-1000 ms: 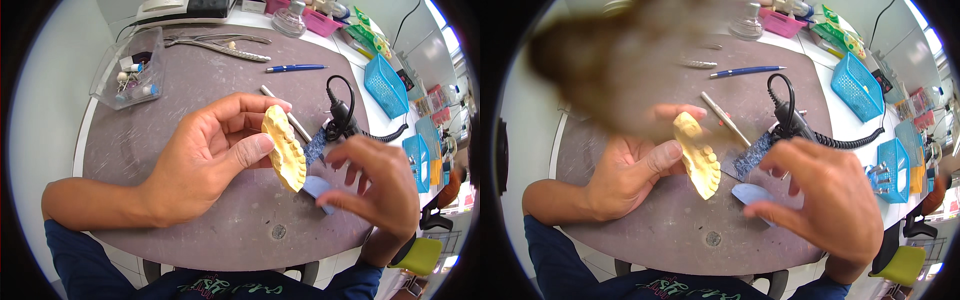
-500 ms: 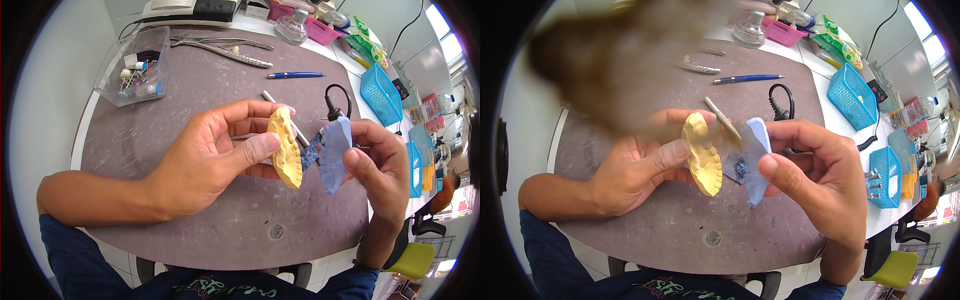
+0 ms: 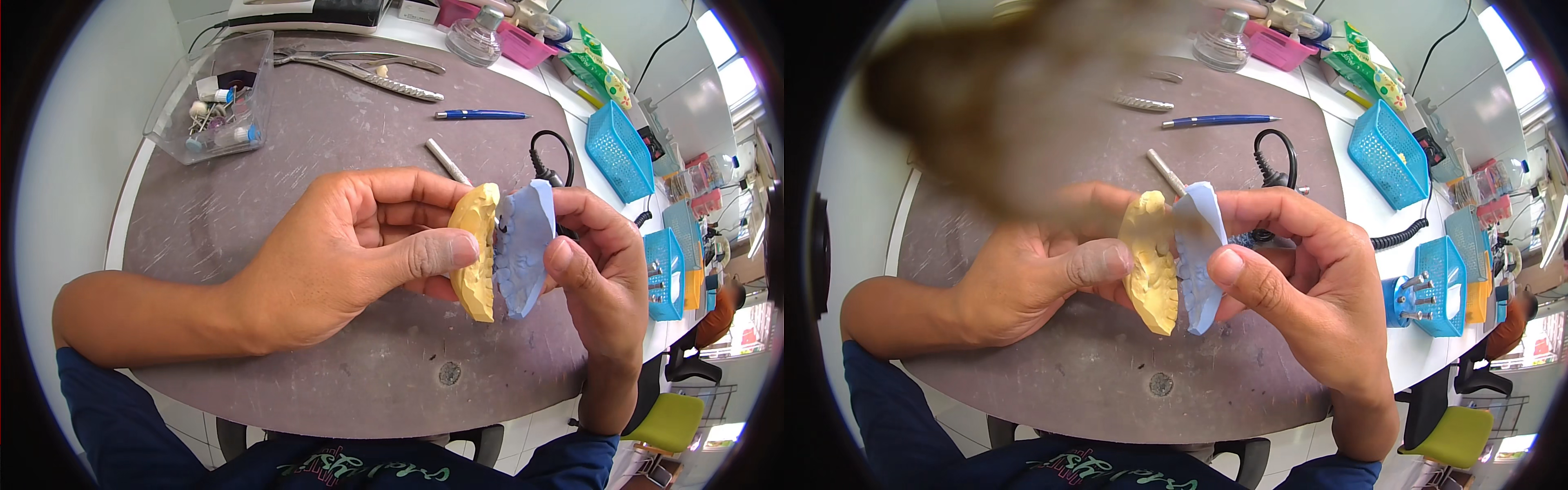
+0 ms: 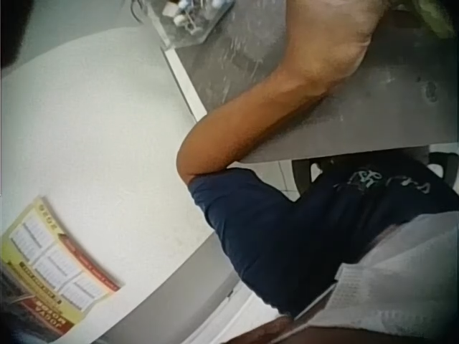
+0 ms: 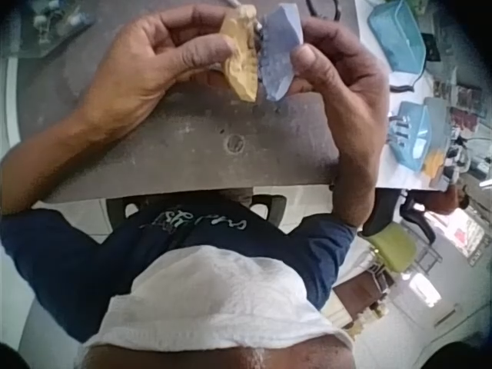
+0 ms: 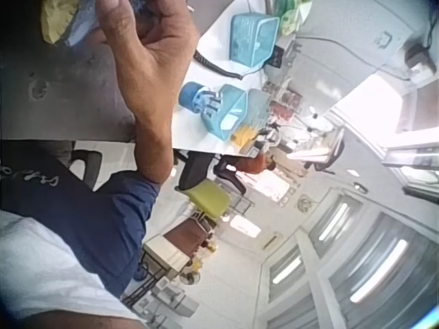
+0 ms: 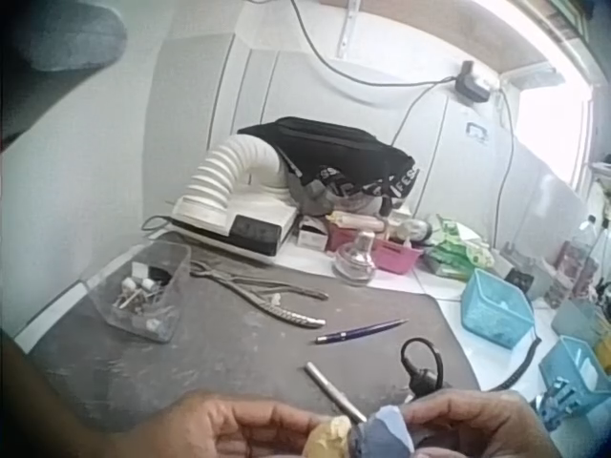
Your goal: Fitting and adjusting an individual crown prosthetic onto dental jaw models and refining it using a laboratory micro-motor handpiece tool.
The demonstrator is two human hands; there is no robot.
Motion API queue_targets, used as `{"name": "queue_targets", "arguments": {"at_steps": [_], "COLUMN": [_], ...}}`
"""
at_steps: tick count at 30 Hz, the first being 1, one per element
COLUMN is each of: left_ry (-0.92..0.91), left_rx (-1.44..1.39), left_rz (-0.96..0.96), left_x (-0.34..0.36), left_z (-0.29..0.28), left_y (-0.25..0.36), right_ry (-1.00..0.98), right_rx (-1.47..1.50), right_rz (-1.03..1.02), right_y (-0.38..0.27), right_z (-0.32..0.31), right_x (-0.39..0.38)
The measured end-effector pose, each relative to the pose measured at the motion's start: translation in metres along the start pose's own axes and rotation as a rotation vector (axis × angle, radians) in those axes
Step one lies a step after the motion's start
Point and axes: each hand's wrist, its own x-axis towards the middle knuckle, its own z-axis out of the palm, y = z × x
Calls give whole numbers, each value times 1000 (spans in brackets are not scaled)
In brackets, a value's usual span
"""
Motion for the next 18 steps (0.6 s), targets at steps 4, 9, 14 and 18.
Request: {"name": "queue_targets", "arguments": {"at_steps": [4, 9, 14, 18], "left_ry": [3, -13, -21, -8], "left_rx": [10, 20, 28, 27], "left_rz": [0, 21, 34, 25], "left_x": [0, -1, -1, -1], "left_z": [0, 0, -1, 0], "left_y": [0, 0, 0, -1], "right_ry": [-13, -13, -15, -16], "right_rx": [2, -33, -55, -66], "right_rz": [-18, -6, 1, 45], "right_y": [-1, -1, -2, -2], "right_z": [0, 1, 1, 1], "right_x": [-1, -1, -3, -3]}}
